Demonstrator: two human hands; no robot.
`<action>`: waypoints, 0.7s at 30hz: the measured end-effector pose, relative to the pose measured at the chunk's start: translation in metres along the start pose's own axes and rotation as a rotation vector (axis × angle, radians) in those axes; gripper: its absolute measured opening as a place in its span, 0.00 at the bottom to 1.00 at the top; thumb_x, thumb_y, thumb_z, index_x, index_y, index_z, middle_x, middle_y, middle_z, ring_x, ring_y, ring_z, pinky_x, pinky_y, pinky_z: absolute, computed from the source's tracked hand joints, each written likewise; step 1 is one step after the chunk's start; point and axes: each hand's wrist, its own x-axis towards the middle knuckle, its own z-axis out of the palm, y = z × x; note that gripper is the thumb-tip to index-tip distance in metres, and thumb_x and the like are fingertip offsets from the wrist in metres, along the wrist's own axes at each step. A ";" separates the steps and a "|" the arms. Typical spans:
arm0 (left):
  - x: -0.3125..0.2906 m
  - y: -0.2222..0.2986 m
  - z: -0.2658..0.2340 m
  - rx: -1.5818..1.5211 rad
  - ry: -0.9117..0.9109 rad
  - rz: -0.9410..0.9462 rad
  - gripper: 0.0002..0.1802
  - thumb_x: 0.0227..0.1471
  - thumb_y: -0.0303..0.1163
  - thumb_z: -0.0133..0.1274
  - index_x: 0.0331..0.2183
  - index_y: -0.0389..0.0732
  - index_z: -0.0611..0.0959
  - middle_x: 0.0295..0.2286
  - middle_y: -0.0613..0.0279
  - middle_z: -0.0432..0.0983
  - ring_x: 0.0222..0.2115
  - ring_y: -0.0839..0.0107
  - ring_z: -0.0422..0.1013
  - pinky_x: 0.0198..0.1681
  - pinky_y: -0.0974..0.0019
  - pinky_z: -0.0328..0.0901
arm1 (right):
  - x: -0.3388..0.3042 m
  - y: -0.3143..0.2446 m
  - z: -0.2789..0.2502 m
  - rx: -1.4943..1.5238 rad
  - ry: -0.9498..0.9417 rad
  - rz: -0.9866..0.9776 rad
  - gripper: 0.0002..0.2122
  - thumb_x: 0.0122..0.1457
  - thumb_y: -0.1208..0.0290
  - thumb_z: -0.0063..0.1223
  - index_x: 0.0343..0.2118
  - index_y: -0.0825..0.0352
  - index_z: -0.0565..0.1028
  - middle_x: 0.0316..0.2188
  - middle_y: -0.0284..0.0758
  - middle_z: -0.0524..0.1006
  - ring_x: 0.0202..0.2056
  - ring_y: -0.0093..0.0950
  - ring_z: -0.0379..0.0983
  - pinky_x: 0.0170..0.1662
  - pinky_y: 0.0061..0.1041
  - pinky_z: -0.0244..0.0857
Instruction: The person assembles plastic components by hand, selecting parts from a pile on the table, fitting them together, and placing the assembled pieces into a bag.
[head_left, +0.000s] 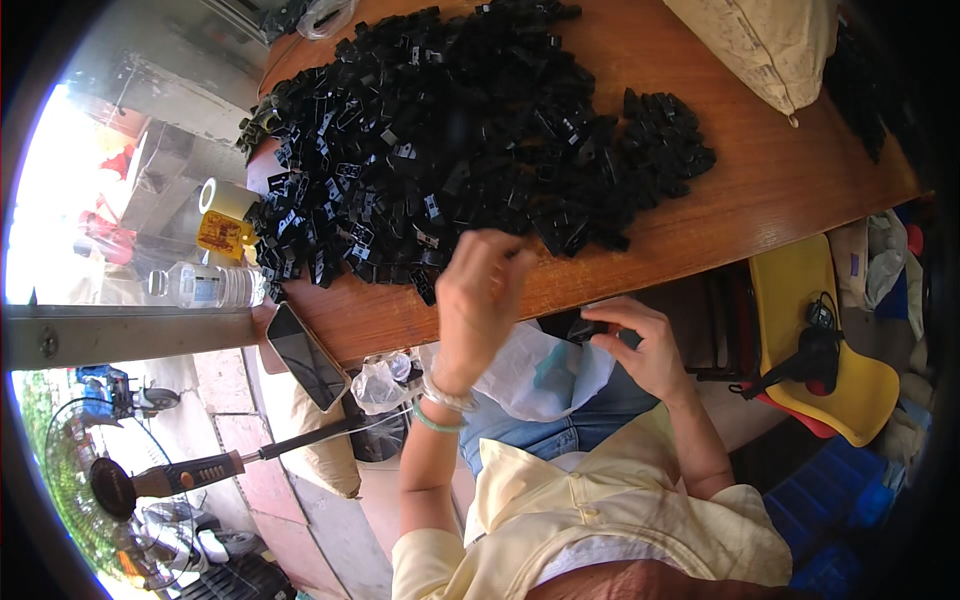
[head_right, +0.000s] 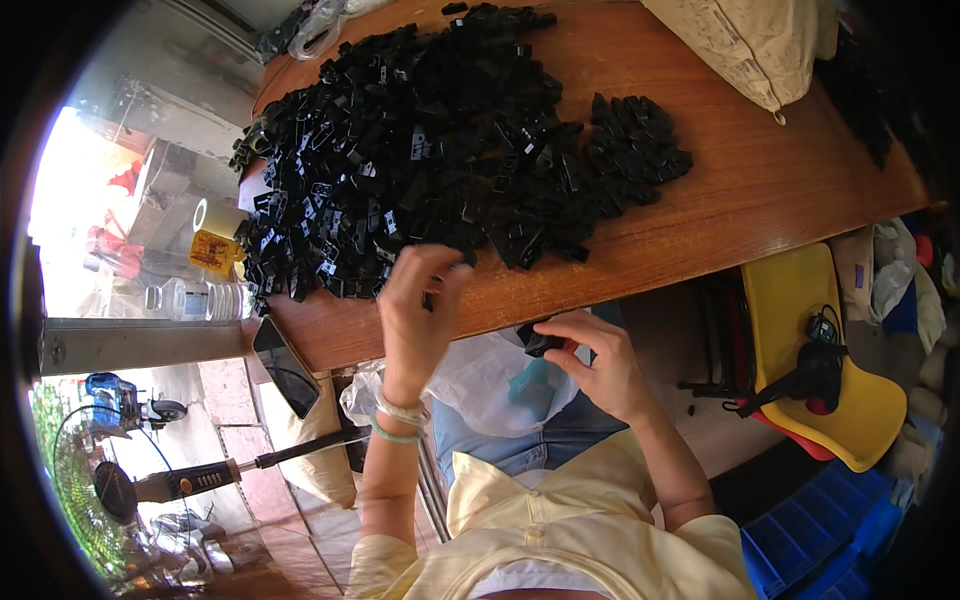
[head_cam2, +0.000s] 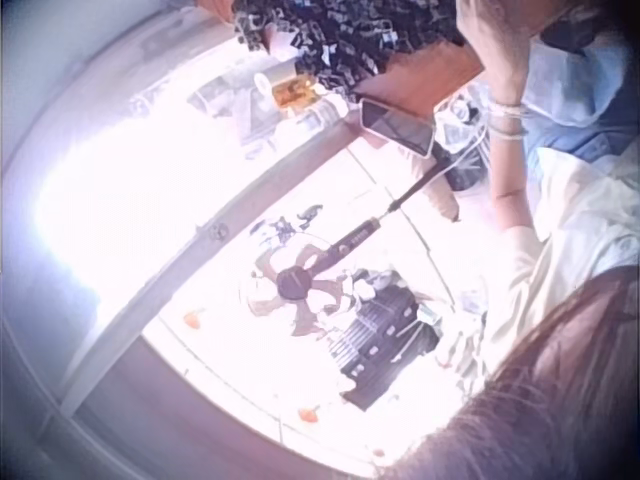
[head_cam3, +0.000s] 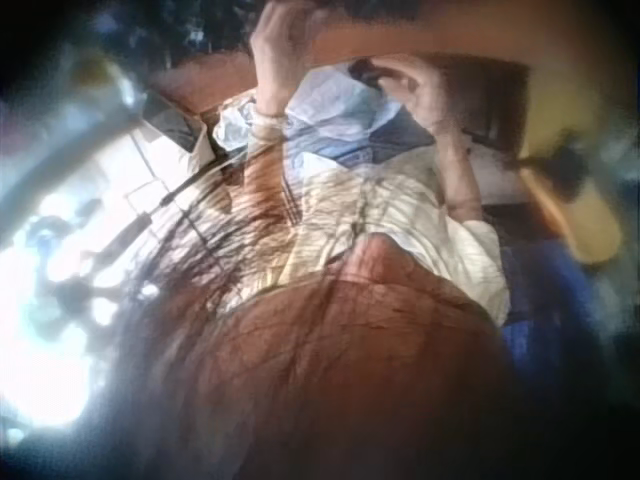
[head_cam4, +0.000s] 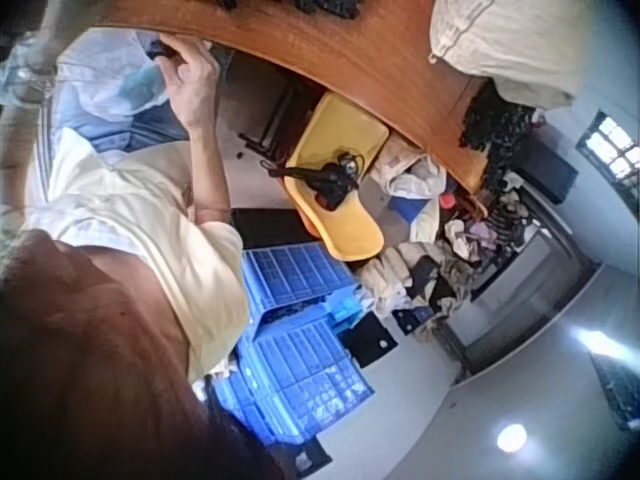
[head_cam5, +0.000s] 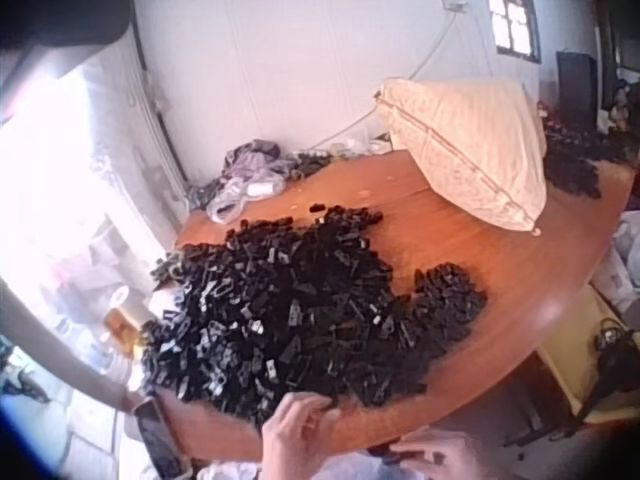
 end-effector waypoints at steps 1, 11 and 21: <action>0.017 -0.003 -0.007 0.095 0.123 -0.067 0.05 0.48 0.20 0.56 0.31 0.31 0.79 0.29 0.56 0.75 0.26 0.68 0.73 0.26 0.68 0.68 | -0.004 0.002 0.001 -0.003 0.001 0.005 0.12 0.49 0.83 0.58 0.39 0.68 0.78 0.34 0.35 0.77 0.28 0.23 0.72 0.35 0.21 0.68; 0.085 -0.065 -0.014 0.609 -0.081 -0.070 0.11 0.45 0.32 0.57 0.20 0.33 0.79 0.26 0.51 0.72 0.26 0.52 0.72 0.30 0.56 0.66 | 0.042 0.007 -0.010 -0.458 0.426 -0.203 0.08 0.53 0.83 0.52 0.37 0.70 0.75 0.31 0.37 0.74 0.32 0.34 0.72 0.33 0.27 0.66; 0.022 -0.008 -0.019 -0.873 -0.114 -0.664 0.09 0.54 0.31 0.55 0.26 0.38 0.76 0.15 0.69 0.70 0.13 0.81 0.65 0.17 0.79 0.58 | 0.052 0.015 -0.006 -0.788 0.295 -0.388 0.16 0.47 0.85 0.53 0.41 0.66 0.75 0.40 0.35 0.72 0.42 0.36 0.67 0.45 0.35 0.60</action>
